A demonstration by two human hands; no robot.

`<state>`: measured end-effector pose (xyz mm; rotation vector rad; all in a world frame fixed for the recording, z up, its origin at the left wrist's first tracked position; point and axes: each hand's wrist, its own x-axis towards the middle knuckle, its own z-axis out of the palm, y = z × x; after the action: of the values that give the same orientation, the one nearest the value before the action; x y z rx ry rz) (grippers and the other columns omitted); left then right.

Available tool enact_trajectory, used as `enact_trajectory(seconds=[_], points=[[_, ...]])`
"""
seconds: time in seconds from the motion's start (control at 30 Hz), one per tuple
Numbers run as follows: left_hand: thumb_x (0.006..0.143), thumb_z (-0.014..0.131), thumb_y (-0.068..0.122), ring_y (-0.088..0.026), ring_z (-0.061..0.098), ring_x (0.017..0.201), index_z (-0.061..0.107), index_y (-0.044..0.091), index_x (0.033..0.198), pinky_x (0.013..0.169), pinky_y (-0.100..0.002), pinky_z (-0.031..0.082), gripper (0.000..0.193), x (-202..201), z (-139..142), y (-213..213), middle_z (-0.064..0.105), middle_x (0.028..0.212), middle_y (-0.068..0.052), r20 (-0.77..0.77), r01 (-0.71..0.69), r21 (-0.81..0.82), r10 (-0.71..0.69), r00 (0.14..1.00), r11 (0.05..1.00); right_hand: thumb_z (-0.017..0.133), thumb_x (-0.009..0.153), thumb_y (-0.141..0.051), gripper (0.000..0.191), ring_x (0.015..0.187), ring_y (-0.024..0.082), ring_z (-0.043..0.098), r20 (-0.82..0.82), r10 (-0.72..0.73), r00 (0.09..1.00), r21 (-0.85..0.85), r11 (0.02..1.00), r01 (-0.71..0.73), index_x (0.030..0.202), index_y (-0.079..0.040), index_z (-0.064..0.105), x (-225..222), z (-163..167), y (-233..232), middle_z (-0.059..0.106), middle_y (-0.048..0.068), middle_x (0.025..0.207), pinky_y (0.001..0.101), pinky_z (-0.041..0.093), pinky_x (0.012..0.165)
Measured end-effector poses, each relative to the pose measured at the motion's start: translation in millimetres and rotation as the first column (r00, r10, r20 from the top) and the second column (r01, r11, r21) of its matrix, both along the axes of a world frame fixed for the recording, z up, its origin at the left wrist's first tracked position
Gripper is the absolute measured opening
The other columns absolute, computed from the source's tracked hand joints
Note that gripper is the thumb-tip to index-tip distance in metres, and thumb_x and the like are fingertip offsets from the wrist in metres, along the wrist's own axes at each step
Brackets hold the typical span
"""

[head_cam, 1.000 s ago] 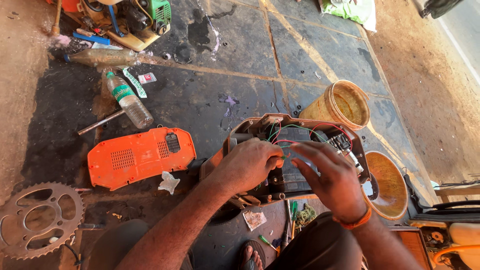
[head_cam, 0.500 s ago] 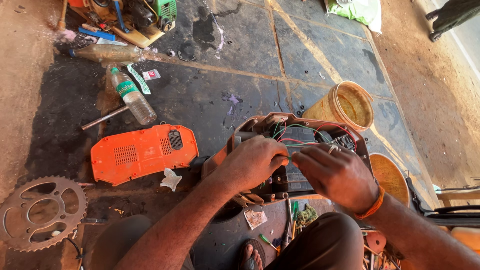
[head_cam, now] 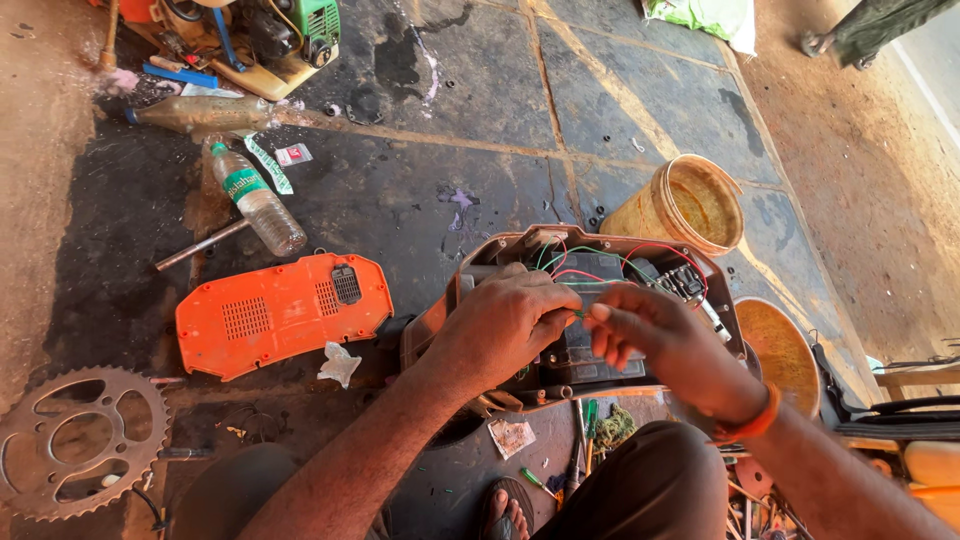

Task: The person sits on the floor of a repair shop and works on the open electrical assembly of a small engine housing, connecting and routing colored wires to a battery and other components by hand. They repeatedly manipulate wire ends and press connectors into place inside the housing.

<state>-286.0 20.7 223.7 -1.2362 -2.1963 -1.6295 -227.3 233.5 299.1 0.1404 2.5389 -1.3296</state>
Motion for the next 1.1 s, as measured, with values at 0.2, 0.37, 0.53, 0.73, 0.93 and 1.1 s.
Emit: enact_trajectory(seconds=[0.2, 0.37, 0.53, 0.73, 0.93, 1.1], points=[[0.091, 0.072, 0.015, -0.03, 0.069, 0.094, 0.072, 0.009, 0.104, 0.083, -0.044, 0.052, 0.014, -2, -3, 1, 0.074, 0.095, -0.008, 0.003, 0.009, -0.001, -0.009, 1.0, 1.0, 0.073, 0.09, -0.025, 0.033, 0.099, 0.028, 0.072, -0.443, 0.702, 0.557, 0.807, 0.583, -0.094, 0.115, -0.005, 0.066, 9, 25, -15, 0.073, 0.012, 0.109, 0.0386, 0.056, 0.08], [0.094, 0.072, 0.017, -0.031, 0.069, 0.091, 0.073, 0.009, 0.106, 0.082, -0.045, 0.052, 0.015, -3, -3, 1, 0.074, 0.096, -0.009, 0.033, 0.047, -0.015, -0.046, 0.998, 0.999, 0.068, 0.076, -0.012, 0.048, 0.107, 0.03, 0.072, -0.3, 0.889, 0.346, 0.933, 0.349, -0.091, 0.122, -0.001, 0.067, 4, 33, -16, 0.072, 0.014, 0.114, 0.04, 0.058, 0.089], [0.093, 0.073, 0.018, -0.03, 0.068, 0.093, 0.072, 0.009, 0.104, 0.084, -0.043, 0.052, 0.014, -4, -3, -1, 0.073, 0.096, -0.008, 0.04, 0.042, -0.027, -0.041, 0.998, 0.999, 0.067, 0.079, -0.01, 0.042, 0.104, 0.027, 0.072, -0.216, 0.941, 0.261, 0.969, 0.239, -0.06, 0.119, 0.001, 0.068, -1, 32, -12, 0.072, 0.012, 0.112, 0.0399, 0.057, 0.093], [0.086, 0.075, 0.016, -0.028, 0.064, 0.094, 0.071, 0.01, 0.096, 0.087, -0.042, 0.053, 0.013, 3, -3, 1, 0.068, 0.092, -0.005, -0.094, -0.071, -0.087, 0.063, 0.994, 0.994, 0.069, 0.084, -0.017, 0.019, 0.071, 0.022, 0.067, -0.28, 0.735, 0.618, 0.859, 0.479, -0.181, 0.099, -0.005, 0.072, 8, 4, -8, 0.071, 0.006, 0.089, 0.039, 0.051, 0.062], [0.083, 0.075, 0.013, -0.027, 0.064, 0.097, 0.07, 0.01, 0.094, 0.087, -0.043, 0.051, 0.012, 7, -3, 2, 0.068, 0.093, -0.004, -0.199, -0.113, -0.144, 0.083, 0.976, 0.983, 0.068, 0.089, -0.023, 0.023, 0.077, 0.021, 0.067, 0.496, -0.141, 0.857, -0.406, 0.835, 0.372, 0.101, -0.003, 0.069, -3, -20, 6, 0.071, 0.007, 0.09, 0.0359, 0.052, 0.067], [0.087, 0.074, 0.013, -0.03, 0.064, 0.096, 0.07, 0.009, 0.099, 0.087, -0.042, 0.052, 0.013, 2, -4, -1, 0.068, 0.095, -0.006, -0.064, 0.001, -0.02, -0.002, 0.998, 1.0, 0.069, 0.089, -0.026, 0.029, 0.085, 0.022, 0.069, 0.045, -0.064, 0.997, -0.056, 0.996, 0.067, 0.106, -0.003, 0.067, 4, -2, -2, 0.072, 0.008, 0.097, 0.0355, 0.054, 0.073]])
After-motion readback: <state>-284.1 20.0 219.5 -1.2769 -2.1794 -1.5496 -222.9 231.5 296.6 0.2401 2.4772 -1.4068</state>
